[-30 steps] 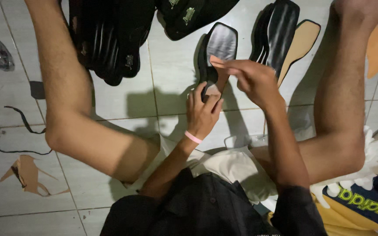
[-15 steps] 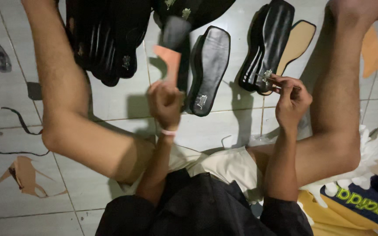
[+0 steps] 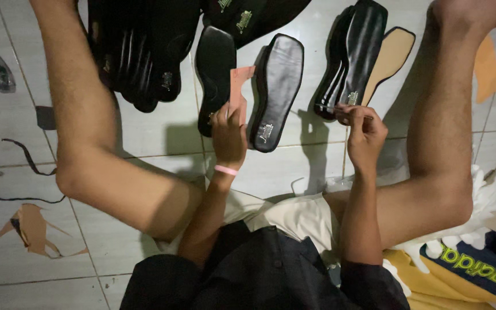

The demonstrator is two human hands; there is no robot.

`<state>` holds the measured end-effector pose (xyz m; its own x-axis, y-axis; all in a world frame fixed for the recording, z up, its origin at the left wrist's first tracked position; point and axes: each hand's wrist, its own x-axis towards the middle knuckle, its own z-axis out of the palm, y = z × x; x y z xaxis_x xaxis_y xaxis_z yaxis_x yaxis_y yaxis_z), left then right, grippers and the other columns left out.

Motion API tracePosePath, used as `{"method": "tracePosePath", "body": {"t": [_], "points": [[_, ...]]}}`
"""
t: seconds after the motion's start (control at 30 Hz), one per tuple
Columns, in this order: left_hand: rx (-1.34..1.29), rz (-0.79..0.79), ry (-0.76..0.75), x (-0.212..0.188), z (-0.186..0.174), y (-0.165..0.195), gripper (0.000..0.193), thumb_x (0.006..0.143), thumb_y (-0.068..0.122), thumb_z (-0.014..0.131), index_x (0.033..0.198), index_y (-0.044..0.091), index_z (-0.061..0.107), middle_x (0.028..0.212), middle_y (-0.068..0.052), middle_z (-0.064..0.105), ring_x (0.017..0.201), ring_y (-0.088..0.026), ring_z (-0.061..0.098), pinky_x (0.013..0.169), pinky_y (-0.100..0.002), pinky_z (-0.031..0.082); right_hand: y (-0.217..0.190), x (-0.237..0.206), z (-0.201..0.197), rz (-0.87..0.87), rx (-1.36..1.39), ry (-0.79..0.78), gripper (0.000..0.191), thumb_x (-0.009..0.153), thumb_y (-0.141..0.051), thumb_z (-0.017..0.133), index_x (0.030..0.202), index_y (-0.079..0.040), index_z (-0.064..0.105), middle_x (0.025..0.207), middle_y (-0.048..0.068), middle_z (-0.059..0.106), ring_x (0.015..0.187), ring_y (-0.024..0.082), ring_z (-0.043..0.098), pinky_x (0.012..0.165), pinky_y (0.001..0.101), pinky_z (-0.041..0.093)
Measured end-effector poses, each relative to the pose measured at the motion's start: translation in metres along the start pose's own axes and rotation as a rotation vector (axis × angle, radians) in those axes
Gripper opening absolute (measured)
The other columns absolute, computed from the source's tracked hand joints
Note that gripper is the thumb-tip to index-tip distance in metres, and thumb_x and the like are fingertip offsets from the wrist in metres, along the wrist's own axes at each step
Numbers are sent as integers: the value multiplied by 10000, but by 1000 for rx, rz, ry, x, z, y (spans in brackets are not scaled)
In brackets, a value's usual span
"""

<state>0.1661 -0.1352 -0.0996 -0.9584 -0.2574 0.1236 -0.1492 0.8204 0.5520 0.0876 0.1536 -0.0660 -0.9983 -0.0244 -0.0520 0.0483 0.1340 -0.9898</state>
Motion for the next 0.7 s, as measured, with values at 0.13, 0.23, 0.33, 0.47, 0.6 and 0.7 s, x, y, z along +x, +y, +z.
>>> {"method": "tracePosePath", "body": {"t": [0.13, 0.23, 0.33, 0.47, 0.6, 0.7], "points": [[-40, -97, 20, -2, 16, -7, 647, 805, 87, 796, 1376, 0, 505, 1310, -204, 568, 1205, -415, 529, 1100, -519, 396, 0, 0, 6, 73, -28, -25, 262, 1151, -193, 530, 1082, 35, 637, 1152, 157, 746, 1016, 178, 726, 891, 294, 580], [-381, -437, -1, 5, 21, -18, 516, 893, 71, 711, 1374, 43, 527, 1144, -141, 659, 1041, -325, 646, 987, -448, 513, 3, -1, 6, 2, -50, -40, 274, 1171, -205, 528, 1090, 33, 637, 1146, 163, 746, 1025, 175, 714, 897, 299, 578], [-476, -333, 175, -3, 13, -25, 261, 922, -31, 650, 1139, 74, 551, 1130, -91, 714, 920, -238, 620, 854, -385, 524, 11, -5, 4, -6, 18, -37, 274, 1222, -230, 486, 1091, -3, 563, 1108, 135, 747, 1002, 152, 691, 887, 284, 544], [-255, 120, 89, -20, 2, 11, 429, 845, -86, 632, 1240, 62, 707, 1089, -116, 629, 1015, -296, 604, 894, -438, 511, 24, -7, 17, 119, 237, 45, 286, 1235, -282, 431, 1066, -68, 514, 944, -4, 562, 734, 87, 534, 692, 271, 511], [-387, 220, -165, -17, -4, 57, 507, 878, 34, 775, 1362, 30, 623, 1239, -118, 632, 1074, -304, 620, 943, -410, 527, 24, -10, 41, 93, -267, -108, 174, 1123, -199, 555, 1193, -42, 584, 1000, 15, 608, 751, 102, 510, 666, 246, 445], [-431, 293, -223, -6, -22, 63, 639, 818, 139, 882, 1379, 42, 590, 1260, -108, 600, 1133, -307, 601, 986, -431, 499, 15, -9, 52, 0, -328, -221, 377, 1041, -158, 706, 1387, -60, 594, 1017, 49, 569, 813, 126, 486, 721, 271, 442]]}}
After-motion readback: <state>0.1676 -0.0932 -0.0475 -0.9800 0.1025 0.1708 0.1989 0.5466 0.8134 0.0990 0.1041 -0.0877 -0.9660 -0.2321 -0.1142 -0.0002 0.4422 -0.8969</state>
